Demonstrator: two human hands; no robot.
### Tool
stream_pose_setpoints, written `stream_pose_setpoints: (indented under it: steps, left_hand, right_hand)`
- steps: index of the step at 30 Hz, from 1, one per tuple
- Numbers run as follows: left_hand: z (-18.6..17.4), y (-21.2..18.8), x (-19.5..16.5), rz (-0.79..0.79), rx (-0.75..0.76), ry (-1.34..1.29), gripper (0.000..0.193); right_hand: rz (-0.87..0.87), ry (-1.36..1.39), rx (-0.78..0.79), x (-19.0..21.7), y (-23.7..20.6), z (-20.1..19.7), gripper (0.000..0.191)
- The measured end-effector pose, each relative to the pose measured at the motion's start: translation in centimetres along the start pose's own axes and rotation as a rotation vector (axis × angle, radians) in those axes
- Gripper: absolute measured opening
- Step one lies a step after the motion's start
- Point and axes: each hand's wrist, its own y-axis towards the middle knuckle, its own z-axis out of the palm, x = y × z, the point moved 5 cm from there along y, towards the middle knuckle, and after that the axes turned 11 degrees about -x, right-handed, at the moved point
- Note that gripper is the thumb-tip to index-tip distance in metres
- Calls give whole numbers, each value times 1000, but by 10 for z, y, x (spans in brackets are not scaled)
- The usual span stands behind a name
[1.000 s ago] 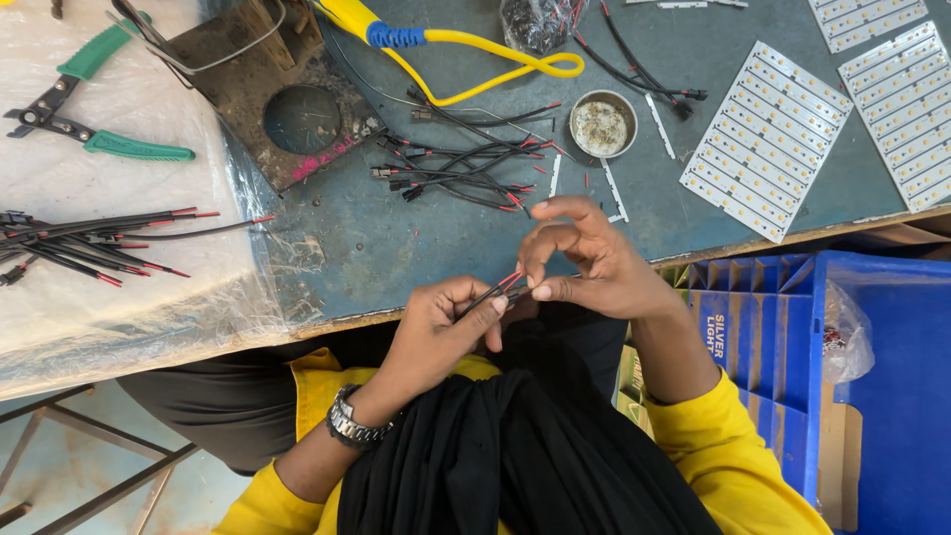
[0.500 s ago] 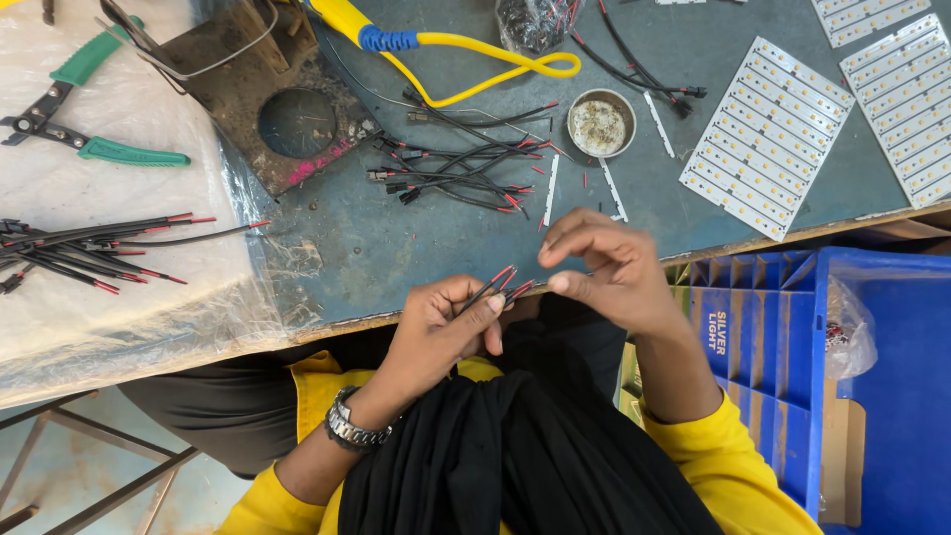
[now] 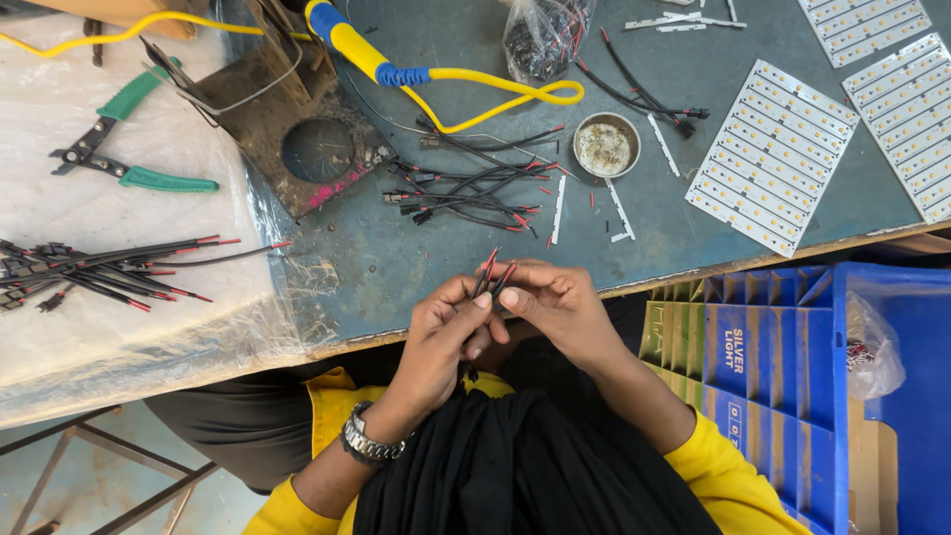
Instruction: The person strips insulation from the ends of black wires with red conductors using wire cutters, then applies flux from a small tin to the exposed strands. The person then uses a soldering iron to tin the wire ends. Finished wires are placed on the table.
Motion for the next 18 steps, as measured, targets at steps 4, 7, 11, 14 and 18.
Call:
stream_pose_setpoints:
  steps: [4, 7, 11, 14, 18]
  left_hand:
    - [-4, -1, 0, 59, -44, 78, 21]
    - [-3, -2, -4, 152, -31, 260, 29]
    - [1, -2, -9, 210, -33, 322, 28]
    - [5, -2, -12, 208, -28, 317, 30]
    - [6, -3, -12, 173, -66, 323, 32]
  right_hand:
    - [-83, -67, 2, 3, 8, 5, 30]
    - [-21, -7, -14, 1, 10, 8, 25]
    - [-3, -25, -76, 1, 12, 8, 25]
    - [39, -29, -105, 3, 13, 7, 27]
    - [68, -37, -90, 7, 13, 8, 29]
